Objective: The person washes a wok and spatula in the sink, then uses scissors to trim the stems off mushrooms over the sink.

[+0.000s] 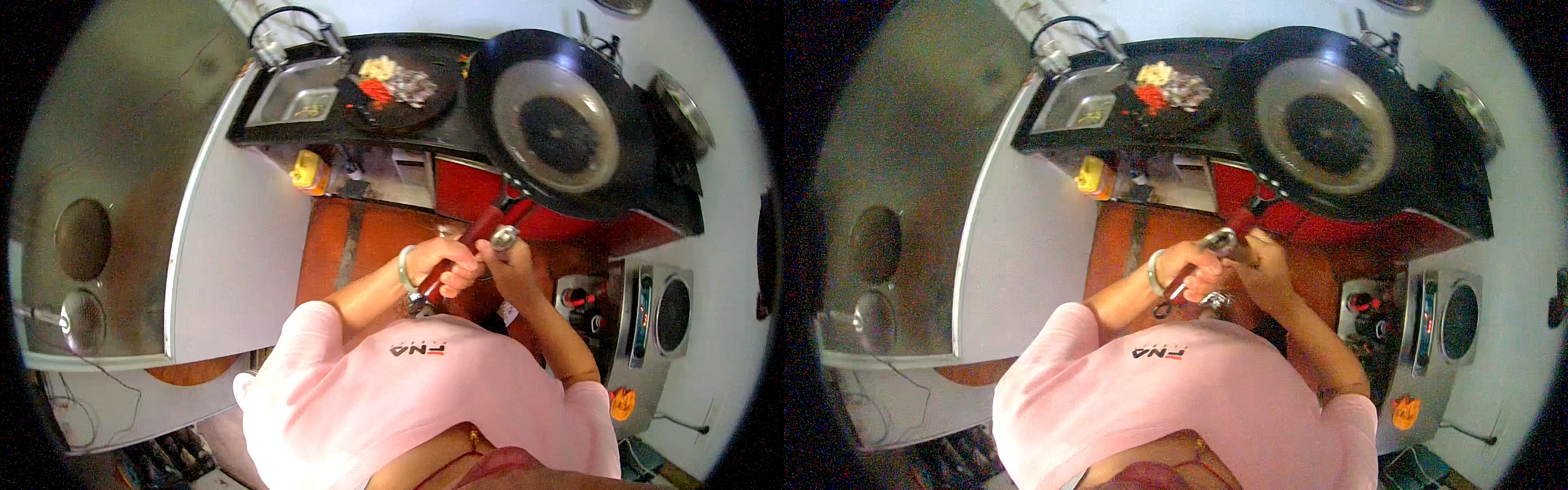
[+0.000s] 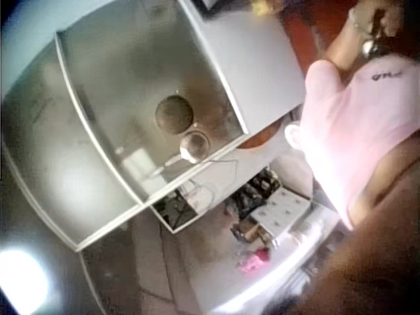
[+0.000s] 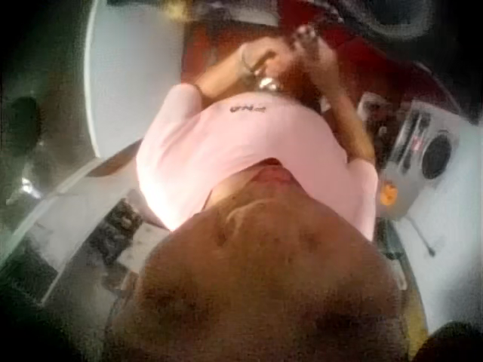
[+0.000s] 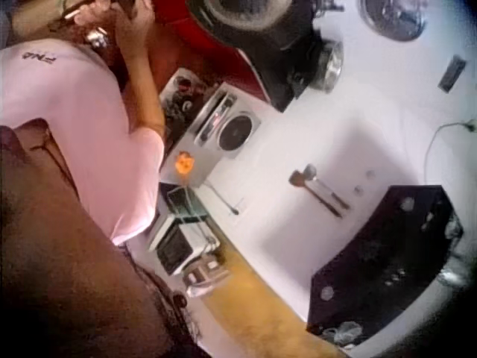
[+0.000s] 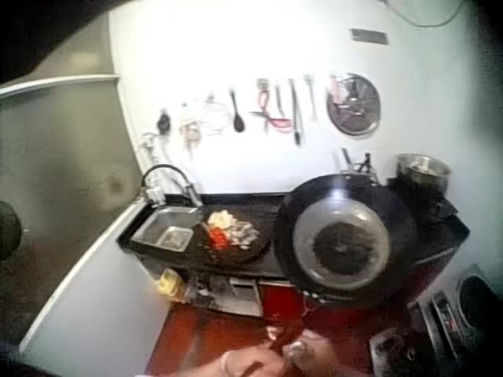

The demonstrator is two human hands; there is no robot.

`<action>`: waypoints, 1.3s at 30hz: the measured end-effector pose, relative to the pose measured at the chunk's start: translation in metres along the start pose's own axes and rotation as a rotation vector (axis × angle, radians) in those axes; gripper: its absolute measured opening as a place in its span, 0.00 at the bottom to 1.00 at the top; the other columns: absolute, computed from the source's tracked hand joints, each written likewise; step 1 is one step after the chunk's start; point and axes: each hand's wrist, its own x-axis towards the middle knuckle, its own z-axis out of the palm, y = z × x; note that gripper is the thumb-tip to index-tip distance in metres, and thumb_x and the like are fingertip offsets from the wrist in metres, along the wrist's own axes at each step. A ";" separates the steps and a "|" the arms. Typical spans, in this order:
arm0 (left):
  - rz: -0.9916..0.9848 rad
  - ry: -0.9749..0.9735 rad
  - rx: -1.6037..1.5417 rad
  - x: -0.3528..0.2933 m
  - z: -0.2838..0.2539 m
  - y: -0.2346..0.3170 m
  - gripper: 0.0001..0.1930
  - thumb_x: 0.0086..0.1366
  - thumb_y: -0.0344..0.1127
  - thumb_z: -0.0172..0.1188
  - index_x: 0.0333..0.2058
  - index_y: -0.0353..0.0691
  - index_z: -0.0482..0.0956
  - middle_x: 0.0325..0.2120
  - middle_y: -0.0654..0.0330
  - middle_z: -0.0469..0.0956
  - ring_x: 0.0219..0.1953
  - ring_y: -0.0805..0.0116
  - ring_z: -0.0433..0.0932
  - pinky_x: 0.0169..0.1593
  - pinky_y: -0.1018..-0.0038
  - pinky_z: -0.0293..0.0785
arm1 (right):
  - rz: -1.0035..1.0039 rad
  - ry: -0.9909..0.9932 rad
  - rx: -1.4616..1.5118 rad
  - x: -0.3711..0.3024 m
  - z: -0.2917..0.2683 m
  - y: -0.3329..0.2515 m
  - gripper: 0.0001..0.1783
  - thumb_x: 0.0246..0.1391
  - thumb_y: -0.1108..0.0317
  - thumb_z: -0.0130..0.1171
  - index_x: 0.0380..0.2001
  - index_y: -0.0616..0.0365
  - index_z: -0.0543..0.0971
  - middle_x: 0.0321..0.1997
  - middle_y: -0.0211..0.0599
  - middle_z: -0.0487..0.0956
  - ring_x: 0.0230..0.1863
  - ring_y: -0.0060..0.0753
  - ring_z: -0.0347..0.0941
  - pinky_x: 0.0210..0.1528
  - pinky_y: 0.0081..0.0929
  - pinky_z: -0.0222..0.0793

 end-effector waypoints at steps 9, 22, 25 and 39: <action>0.563 0.465 -0.048 -0.173 0.001 0.008 0.06 0.54 0.32 0.49 0.24 0.39 0.63 0.10 0.69 0.58 0.07 0.84 0.56 0.09 0.85 0.56 | -0.105 -0.461 0.094 0.106 0.175 -0.027 0.08 0.48 0.70 0.56 0.29 0.65 0.74 0.26 0.35 0.73 0.29 0.22 0.67 0.34 0.23 0.64; 0.974 0.865 -0.197 -0.326 -0.040 0.069 0.04 0.54 0.31 0.48 0.26 0.40 0.63 0.11 0.71 0.57 0.07 0.85 0.56 0.09 0.85 0.56 | -0.251 -0.866 0.199 0.247 0.367 -0.033 0.27 0.47 0.49 0.54 0.18 0.69 0.73 0.16 0.53 0.71 0.20 0.41 0.70 0.26 0.35 0.63; 0.965 0.870 -0.245 -0.356 -0.054 0.090 0.06 0.55 0.33 0.47 0.23 0.41 0.62 0.11 0.70 0.57 0.08 0.84 0.56 0.10 0.85 0.57 | -0.222 -0.870 0.279 0.269 0.398 -0.032 0.28 0.48 0.48 0.54 0.19 0.70 0.73 0.16 0.53 0.72 0.22 0.43 0.73 0.27 0.35 0.65; 0.902 0.739 -0.388 -0.445 -0.105 0.221 0.05 0.57 0.32 0.46 0.24 0.40 0.64 0.14 0.70 0.61 0.11 0.83 0.61 0.15 0.85 0.65 | -0.059 -0.806 0.305 0.388 0.487 -0.024 0.35 0.50 0.41 0.48 0.11 0.68 0.69 0.09 0.43 0.62 0.14 0.31 0.60 0.20 0.35 0.59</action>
